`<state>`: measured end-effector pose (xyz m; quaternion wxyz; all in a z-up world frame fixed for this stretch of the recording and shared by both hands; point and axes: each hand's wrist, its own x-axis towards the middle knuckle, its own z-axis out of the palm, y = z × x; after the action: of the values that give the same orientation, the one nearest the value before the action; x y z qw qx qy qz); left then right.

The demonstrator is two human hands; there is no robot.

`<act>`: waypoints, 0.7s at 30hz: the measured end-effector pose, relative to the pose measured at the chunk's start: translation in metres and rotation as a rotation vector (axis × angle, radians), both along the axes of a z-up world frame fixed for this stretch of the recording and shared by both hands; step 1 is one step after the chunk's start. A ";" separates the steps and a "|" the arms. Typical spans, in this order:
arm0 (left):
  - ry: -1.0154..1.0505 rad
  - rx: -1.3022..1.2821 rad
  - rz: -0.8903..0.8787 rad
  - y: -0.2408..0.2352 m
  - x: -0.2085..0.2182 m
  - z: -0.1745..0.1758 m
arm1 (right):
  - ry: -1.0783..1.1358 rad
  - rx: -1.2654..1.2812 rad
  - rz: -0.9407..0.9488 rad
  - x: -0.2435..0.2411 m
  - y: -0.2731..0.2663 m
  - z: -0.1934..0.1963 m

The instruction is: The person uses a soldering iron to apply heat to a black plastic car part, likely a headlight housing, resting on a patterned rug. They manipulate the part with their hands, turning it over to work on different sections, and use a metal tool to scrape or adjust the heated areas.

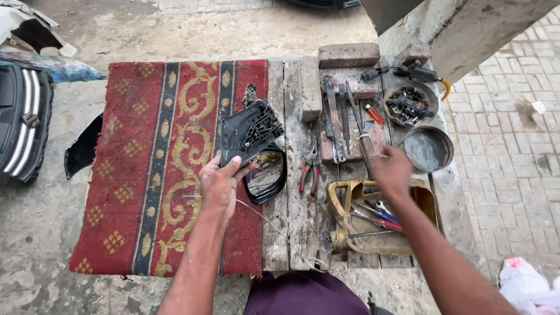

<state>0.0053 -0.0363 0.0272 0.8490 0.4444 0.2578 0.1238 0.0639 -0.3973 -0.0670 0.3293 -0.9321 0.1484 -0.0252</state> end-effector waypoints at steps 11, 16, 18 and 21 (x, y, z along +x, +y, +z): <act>0.025 -0.023 -0.126 0.008 -0.016 -0.004 | 0.125 0.017 0.648 -0.069 0.190 0.117; 0.016 -0.036 -0.177 0.015 -0.023 -0.030 | 0.186 0.005 0.640 -0.082 0.204 0.108; 0.008 -0.043 -0.206 0.019 -0.024 -0.023 | 0.171 -0.093 0.632 -0.076 0.202 0.091; 0.009 -0.051 -0.223 0.021 -0.025 -0.024 | 0.157 -0.121 0.611 -0.076 0.198 0.078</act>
<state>-0.0195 -0.0154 0.0031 0.8673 0.4493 0.2135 0.0201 -0.0118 -0.1993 0.0112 0.2529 -0.9506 -0.1154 0.1382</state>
